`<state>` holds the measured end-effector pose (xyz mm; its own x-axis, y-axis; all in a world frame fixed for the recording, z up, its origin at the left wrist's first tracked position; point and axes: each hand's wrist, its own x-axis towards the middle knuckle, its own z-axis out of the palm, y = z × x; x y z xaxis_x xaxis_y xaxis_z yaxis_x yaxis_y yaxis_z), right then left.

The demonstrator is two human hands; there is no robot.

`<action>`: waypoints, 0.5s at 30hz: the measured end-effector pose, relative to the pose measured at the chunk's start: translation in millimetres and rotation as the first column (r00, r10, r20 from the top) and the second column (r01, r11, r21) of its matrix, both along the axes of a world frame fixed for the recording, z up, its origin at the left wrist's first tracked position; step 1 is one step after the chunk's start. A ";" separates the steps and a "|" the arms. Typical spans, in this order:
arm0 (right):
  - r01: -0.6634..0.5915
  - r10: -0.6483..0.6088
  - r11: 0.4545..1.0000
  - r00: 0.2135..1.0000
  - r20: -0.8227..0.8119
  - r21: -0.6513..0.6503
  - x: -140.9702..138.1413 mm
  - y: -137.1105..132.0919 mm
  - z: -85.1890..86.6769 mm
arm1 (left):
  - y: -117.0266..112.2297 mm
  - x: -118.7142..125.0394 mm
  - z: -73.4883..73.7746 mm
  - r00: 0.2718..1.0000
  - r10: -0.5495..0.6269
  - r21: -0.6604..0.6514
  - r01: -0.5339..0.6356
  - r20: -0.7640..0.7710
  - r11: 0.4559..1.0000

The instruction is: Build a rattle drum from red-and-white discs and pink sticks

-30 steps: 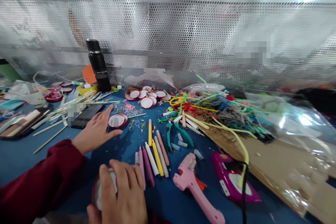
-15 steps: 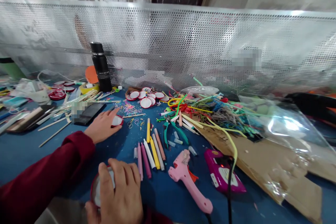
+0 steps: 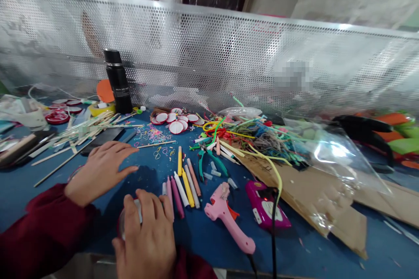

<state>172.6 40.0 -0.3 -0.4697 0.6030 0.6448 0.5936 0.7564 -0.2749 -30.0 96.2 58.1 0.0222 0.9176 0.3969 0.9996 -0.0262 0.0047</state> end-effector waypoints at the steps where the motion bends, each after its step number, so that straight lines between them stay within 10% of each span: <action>1: 0.036 -0.036 0.999 0.999 -0.022 -0.012 -2.6 -1.0 -4.0 | 8.0 8.0 3.3 0.999 -0.036 -0.019 0.036 0.008 0.999; 15: 0.029 -0.026 0.999 0.996 -0.088 0.032 -1.6 0.3 -0.7 | 71.7 20.7 -29.5 0.992 -0.075 -0.094 0.085 0.105 0.992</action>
